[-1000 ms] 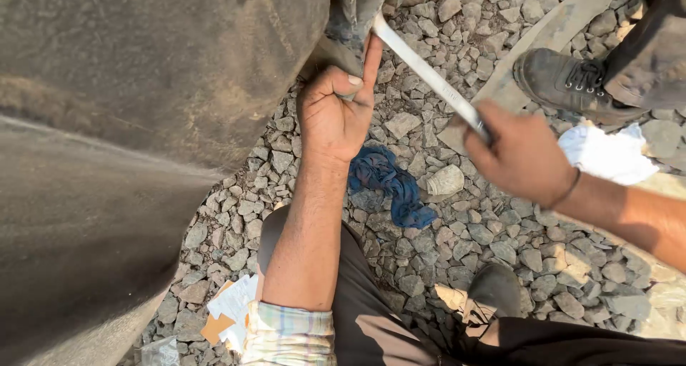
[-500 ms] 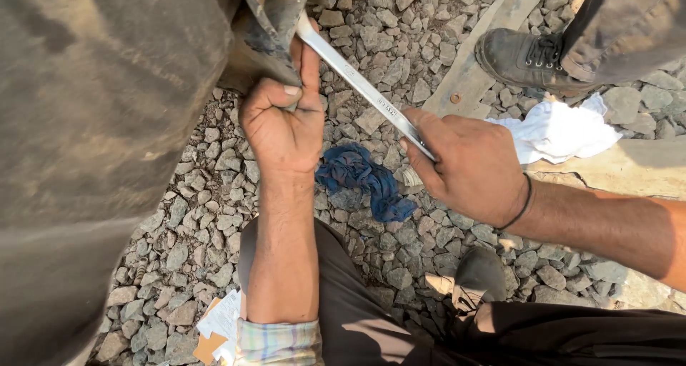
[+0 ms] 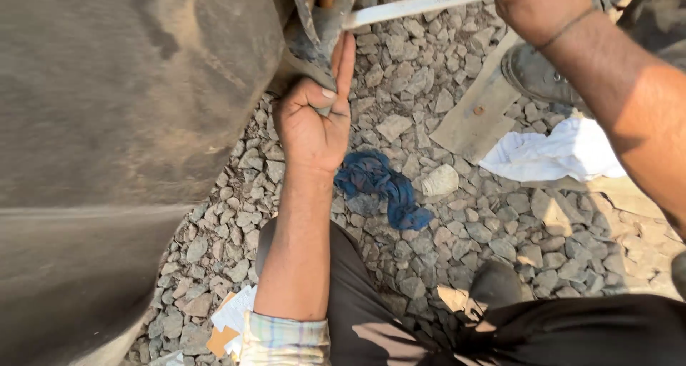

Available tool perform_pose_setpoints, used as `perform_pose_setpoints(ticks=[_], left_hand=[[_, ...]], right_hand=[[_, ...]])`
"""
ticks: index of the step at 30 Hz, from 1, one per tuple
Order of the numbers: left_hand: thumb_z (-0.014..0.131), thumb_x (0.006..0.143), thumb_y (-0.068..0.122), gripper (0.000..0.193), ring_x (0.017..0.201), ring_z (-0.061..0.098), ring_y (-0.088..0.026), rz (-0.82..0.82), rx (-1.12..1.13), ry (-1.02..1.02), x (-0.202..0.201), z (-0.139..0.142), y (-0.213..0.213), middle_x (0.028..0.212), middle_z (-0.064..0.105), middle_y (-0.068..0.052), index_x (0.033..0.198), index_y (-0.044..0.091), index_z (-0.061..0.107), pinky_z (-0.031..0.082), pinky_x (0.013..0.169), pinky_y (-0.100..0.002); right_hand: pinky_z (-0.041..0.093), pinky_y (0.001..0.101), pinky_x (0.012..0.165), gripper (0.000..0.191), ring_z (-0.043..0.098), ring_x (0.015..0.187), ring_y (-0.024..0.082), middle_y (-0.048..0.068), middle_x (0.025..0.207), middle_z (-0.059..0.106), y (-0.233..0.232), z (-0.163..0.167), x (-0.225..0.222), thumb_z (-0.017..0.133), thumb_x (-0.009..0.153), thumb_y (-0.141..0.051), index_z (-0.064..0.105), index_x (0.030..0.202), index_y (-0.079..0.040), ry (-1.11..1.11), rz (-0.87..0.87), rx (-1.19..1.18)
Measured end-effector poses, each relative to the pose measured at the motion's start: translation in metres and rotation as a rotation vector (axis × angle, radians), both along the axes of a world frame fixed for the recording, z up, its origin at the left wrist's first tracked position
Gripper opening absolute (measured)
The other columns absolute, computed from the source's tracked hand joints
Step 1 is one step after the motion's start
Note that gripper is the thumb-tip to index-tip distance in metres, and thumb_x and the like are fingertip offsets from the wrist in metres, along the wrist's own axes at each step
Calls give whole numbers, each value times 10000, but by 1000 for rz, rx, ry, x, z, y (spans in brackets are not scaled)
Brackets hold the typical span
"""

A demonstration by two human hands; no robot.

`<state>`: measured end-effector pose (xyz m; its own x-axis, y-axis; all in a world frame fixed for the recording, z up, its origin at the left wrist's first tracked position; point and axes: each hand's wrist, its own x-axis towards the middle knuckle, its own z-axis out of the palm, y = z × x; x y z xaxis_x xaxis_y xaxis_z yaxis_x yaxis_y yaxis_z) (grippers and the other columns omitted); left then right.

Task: The person kneels on gravel and uses a long metal wrench to tighten a bolt on the undercarriage of a large vehicle. They repeatedly apply force to the wrench, repositioning their hands and the tool to secure the fastener.

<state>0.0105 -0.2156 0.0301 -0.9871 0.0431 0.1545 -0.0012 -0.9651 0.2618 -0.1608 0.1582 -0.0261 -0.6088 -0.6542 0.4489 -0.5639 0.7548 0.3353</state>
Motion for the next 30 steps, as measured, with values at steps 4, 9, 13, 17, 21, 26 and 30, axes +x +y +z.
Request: perform_pose_setpoints(ticks=[4, 9, 13, 17, 21, 26, 30], left_hand=[[437, 800, -163, 747, 1464, 485, -352, -11, -19, -10, 4, -5, -4, 1518, 520, -175, 1536, -37, 405, 363, 1341, -491], [444, 834, -161, 639, 1457, 481, -378, -10, 27, 21, -3, -27, -4, 1461, 537, -204, 1466, -69, 433, 371, 1332, -515], [446, 801, -160, 613, 1436, 497, -401, 2, 139, -8, -14, -39, 0, 1388, 558, -238, 1413, -132, 429, 378, 1323, -526], [449, 761, -168, 644, 1400, 538, -405, 28, 197, 5, -18, -39, 3, 1370, 566, -241, 1402, -127, 414, 401, 1295, -532], [465, 746, -177, 726, 1337, 564, -394, 140, 123, -26, -15, -30, 5, 1352, 583, -223, 1455, -19, 438, 433, 1249, -524], [454, 723, -175, 734, 1371, 566, -407, 144, 109, -37, -4, -21, 3, 1352, 592, -267, 1450, -67, 455, 434, 1270, -542], [456, 737, -160, 749, 1435, 529, -388, 122, 34, -92, 1, -18, 0, 1430, 566, -262, 1481, -85, 431, 409, 1312, -525]], right_hand=[[527, 392, 586, 60, 673, 696, 277, 104, 794, 682, -29, 32, 103, 674, 994, -107, 715, 1035, -98, -80, 40, -152], [535, 343, 451, 205, 642, 458, 200, 49, 644, 652, -110, 87, 236, 606, 958, -185, 671, 1131, -97, -816, -88, -533], [474, 364, 416, 235, 618, 417, 211, 69, 518, 606, -128, 118, 260, 620, 962, -204, 644, 1160, -80, -819, -138, -440], [499, 324, 394, 160, 624, 410, 196, 46, 570, 624, -120, 110, 250, 563, 1013, -178, 623, 1126, -82, -847, -119, -475], [449, 386, 345, 164, 601, 360, 230, 77, 507, 605, -110, 67, 262, 555, 1024, -210, 580, 1117, -76, -1076, -266, -516], [467, 389, 437, 221, 579, 484, 224, 80, 680, 620, -107, 70, 254, 652, 949, -138, 592, 1138, -41, -538, -1, -450], [404, 359, 386, 175, 532, 477, 220, 67, 646, 551, -76, 86, 169, 729, 891, -137, 708, 1065, -140, 37, 58, -44]])
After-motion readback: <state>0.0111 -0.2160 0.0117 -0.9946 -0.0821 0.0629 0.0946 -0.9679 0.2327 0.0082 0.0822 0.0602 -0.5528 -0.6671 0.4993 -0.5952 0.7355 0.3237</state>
